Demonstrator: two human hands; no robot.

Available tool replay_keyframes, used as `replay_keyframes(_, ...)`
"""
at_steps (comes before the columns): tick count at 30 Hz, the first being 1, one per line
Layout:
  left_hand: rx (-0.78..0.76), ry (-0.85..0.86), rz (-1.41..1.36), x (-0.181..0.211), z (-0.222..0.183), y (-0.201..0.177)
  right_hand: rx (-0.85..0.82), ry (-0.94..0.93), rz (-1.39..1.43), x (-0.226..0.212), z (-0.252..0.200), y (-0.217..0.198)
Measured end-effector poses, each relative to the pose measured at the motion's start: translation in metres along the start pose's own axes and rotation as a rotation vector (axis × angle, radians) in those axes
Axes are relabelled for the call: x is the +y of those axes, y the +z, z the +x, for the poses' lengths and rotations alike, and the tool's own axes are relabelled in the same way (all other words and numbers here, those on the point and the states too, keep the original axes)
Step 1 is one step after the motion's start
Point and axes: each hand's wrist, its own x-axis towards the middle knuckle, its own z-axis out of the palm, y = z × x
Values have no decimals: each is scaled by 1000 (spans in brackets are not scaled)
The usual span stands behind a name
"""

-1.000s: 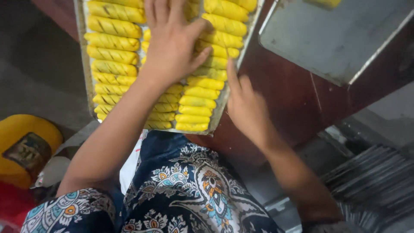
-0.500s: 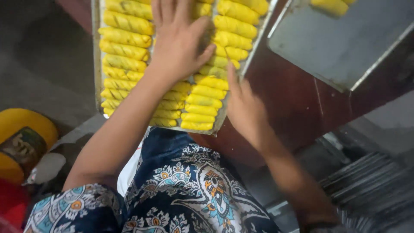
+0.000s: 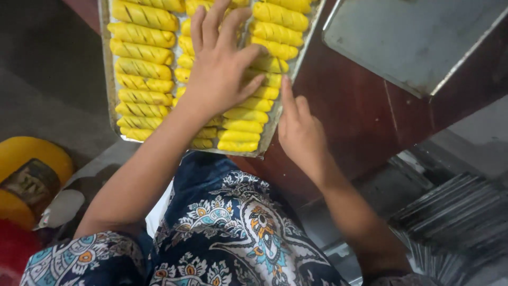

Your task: Scoring the tops of yellow dough rolls on baking trays using a small utility knife.

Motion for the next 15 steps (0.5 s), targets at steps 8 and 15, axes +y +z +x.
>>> replay_keyframes(8,3,-24,-12,-2,-12,1,-132,27,31,2,-40,-12)
replay_keyframes(15,22,-22,18,-5,-15,-8,-52,-16,21,-13,3,-5)
